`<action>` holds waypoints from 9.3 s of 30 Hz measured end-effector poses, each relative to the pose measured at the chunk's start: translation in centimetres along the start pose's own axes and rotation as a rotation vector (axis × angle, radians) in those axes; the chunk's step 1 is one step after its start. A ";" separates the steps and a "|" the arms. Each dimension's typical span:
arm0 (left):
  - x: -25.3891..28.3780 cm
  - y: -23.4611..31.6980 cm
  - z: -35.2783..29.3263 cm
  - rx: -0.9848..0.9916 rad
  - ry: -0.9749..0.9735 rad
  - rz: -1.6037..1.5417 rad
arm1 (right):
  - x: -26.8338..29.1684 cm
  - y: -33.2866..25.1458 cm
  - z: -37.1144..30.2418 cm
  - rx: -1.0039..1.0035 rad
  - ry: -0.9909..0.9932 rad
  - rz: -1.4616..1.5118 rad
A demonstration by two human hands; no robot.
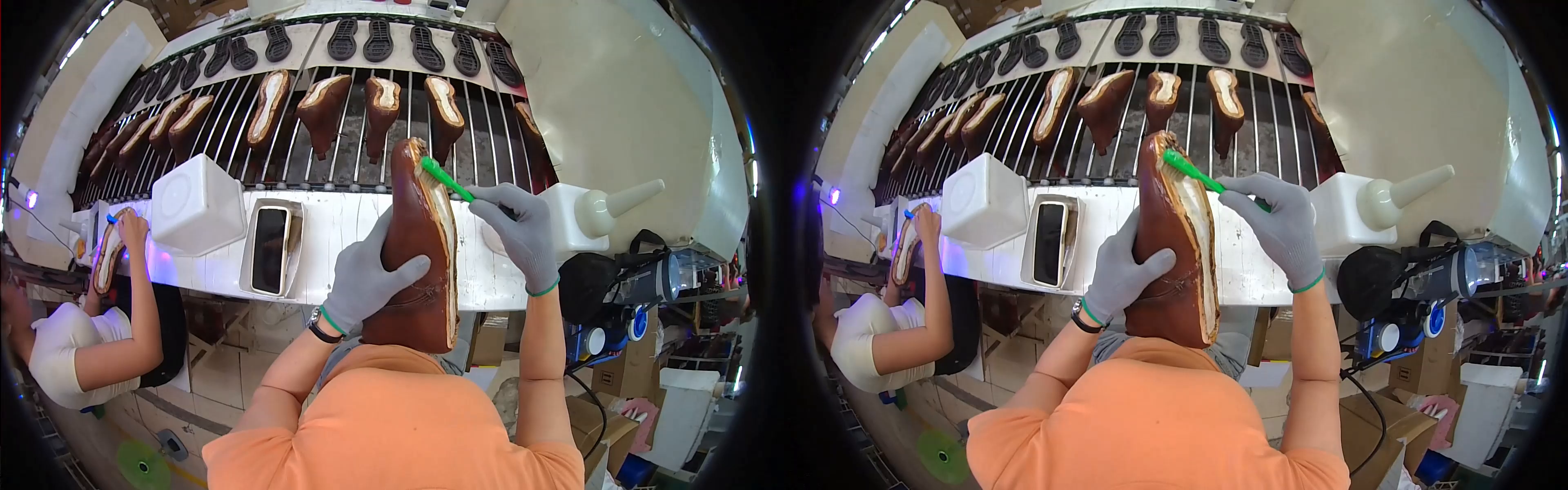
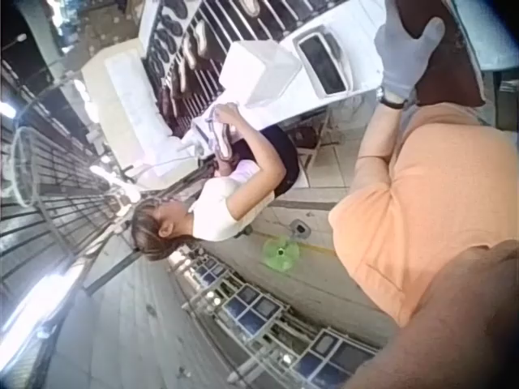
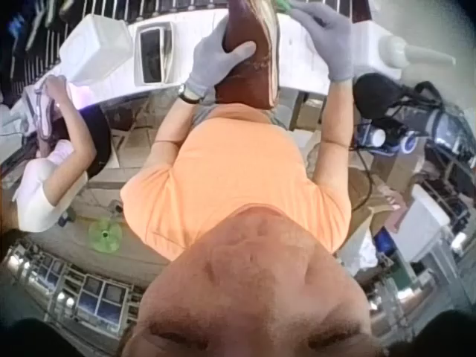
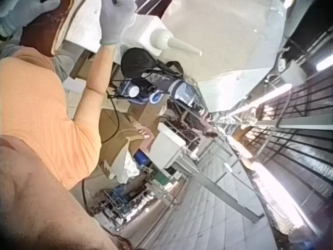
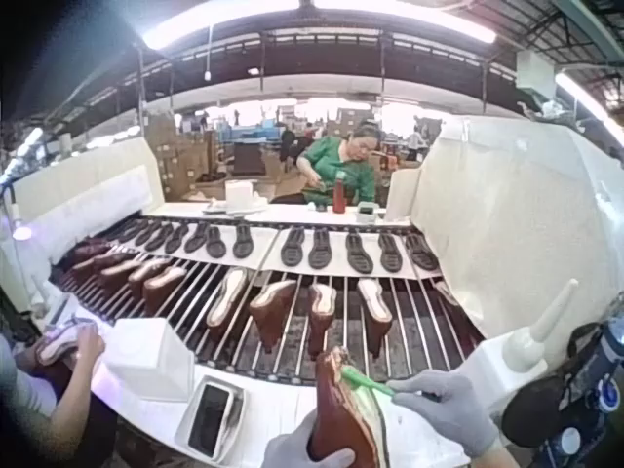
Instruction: Applying adhesive to the edges of shoe uppers using a green brush.
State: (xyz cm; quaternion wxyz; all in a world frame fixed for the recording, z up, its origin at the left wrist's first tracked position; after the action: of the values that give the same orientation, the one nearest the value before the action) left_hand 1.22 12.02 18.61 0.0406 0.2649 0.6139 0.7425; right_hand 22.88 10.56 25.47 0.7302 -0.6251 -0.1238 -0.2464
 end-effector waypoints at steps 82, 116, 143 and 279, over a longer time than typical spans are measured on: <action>-8.5 -4.2 -2.4 0.327 -0.791 -0.724 | -1.7 1.7 -2.6 -0.019 -0.832 0.327; -6.6 -0.1 -4.0 0.505 -0.792 -0.460 | -0.7 0.5 0.6 0.048 -0.615 0.181; -3.5 -7.9 3.9 0.208 -0.099 -1.210 | 6.8 8.4 -2.3 -0.248 0.285 0.194; -15.4 -12.3 7.8 -0.436 -0.165 0.692 | -15.7 22.7 0.2 0.074 0.028 -1.441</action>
State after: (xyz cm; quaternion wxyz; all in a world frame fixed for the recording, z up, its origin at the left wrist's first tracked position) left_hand 14.65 15.99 2.70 -0.1071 0.4995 0.3117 0.8012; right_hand 21.32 16.19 -1.52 0.4085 -0.3595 -0.5042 -0.6706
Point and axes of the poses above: each hand's wrist, its own z-axis towards the middle knuckle, its own x-axis out of the back of the hand, y = z × x, the point moved 6 cm from there along z, towards the middle knuckle, and after that the axes turned 1 degree about -x, right-handed, at the moved point
